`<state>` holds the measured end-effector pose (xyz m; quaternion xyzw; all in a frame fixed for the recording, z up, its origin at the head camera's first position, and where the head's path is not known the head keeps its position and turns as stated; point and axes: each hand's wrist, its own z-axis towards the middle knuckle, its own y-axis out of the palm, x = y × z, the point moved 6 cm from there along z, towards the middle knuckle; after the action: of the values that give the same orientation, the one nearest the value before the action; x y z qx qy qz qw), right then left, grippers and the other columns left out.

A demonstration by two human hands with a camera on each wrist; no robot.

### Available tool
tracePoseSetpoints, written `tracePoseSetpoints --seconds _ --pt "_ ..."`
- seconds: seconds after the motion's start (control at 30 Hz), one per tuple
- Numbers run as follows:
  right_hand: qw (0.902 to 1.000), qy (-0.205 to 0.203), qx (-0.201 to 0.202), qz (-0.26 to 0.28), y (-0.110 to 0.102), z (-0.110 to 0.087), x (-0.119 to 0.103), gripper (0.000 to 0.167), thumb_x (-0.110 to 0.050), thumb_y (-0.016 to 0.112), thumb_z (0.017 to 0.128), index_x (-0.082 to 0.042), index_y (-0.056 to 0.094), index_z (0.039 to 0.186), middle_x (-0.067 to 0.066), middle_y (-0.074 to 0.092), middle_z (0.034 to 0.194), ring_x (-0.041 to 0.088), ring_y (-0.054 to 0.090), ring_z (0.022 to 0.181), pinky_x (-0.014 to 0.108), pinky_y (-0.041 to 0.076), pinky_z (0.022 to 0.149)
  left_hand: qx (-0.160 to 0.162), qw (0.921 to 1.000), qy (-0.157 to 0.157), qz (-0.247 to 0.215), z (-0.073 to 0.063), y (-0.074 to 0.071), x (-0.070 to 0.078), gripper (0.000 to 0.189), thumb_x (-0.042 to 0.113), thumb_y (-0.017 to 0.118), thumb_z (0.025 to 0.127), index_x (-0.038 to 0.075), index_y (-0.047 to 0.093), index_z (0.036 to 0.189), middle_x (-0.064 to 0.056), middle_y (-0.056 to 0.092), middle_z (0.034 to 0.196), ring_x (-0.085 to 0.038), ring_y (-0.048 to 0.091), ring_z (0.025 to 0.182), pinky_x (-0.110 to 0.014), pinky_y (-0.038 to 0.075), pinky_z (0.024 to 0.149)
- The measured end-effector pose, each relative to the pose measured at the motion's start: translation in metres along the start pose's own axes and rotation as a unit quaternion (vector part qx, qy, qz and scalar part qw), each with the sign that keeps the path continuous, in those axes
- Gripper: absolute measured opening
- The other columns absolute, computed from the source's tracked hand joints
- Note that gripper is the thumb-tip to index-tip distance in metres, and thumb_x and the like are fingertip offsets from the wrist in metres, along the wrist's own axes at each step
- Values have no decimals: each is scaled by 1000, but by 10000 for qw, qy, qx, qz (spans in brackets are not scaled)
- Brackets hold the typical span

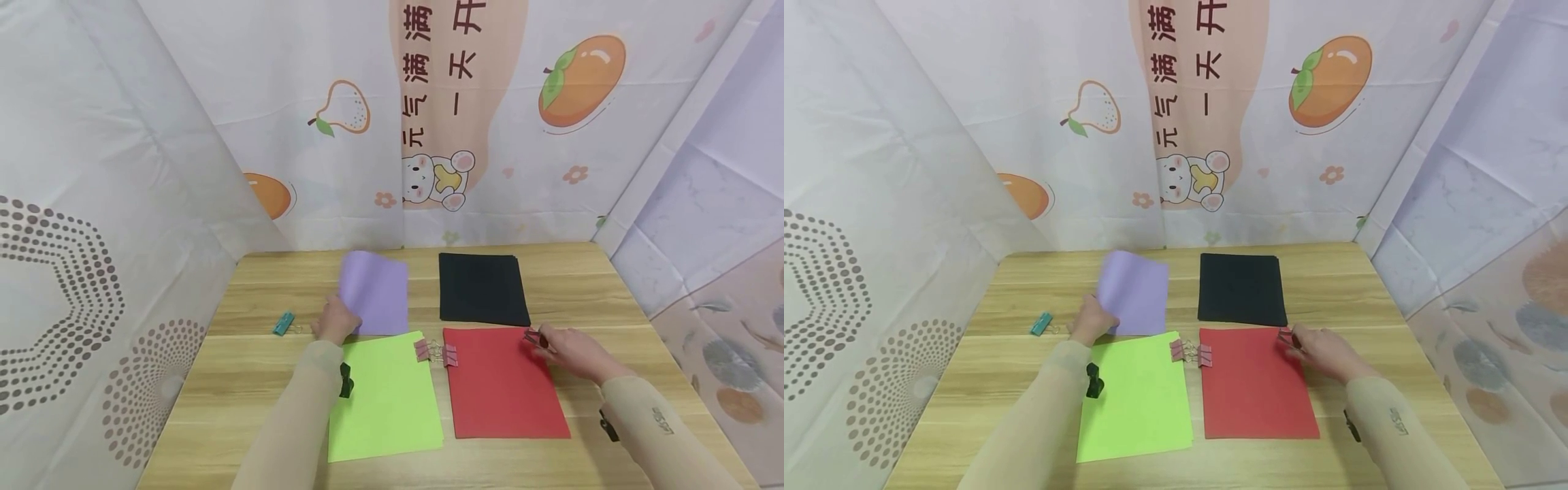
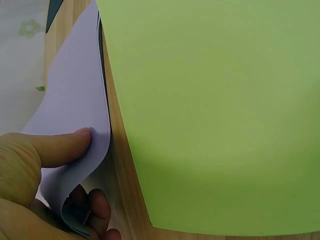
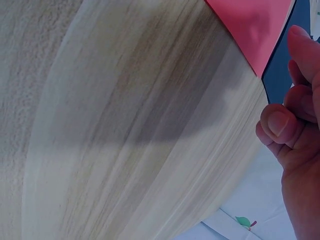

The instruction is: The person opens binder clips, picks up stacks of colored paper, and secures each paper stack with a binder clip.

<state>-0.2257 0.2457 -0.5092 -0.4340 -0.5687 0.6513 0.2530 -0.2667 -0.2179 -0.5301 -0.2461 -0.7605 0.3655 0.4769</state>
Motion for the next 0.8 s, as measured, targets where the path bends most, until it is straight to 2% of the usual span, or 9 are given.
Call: tracePoseSetpoints --seconds 0.1,0.33,0.57,0.8 --pt "10000 33 -59 16 2 0 1 30 -25 78 90 -14 50 87 -10 50 67 9 43 59 27 38 56 -44 10000 19 44 1 0 -3 66 9 71 83 -3 32 135 -27 62 118 -43 61 110 -65 33 102" --pt "9999 89 -118 36 4 1 2 29 -26 78 90 -14 51 89 -10 50 68 9 44 60 27 38 57 -319 9995 -27 80 3 0 -10 74 6 56 94 -8 13 153 -28 60 131 -44 57 123 -75 16 113" --pt "9998 111 -146 13 5 2 1 30 -27 79 90 -14 52 88 -10 50 68 9 45 61 28 39 57 -444 9990 -24 67 4 -5 -13 57 6 54 93 -7 34 144 -25 60 133 -44 56 124 -73 18 112" --pt "9998 125 -129 -16 5 2 0 30 -27 79 89 -14 52 88 -9 51 68 10 45 60 29 40 57 -475 9988 -65 33 8 -9 -17 49 9 50 95 -5 43 141 -24 55 143 -44 50 132 -72 20 112"
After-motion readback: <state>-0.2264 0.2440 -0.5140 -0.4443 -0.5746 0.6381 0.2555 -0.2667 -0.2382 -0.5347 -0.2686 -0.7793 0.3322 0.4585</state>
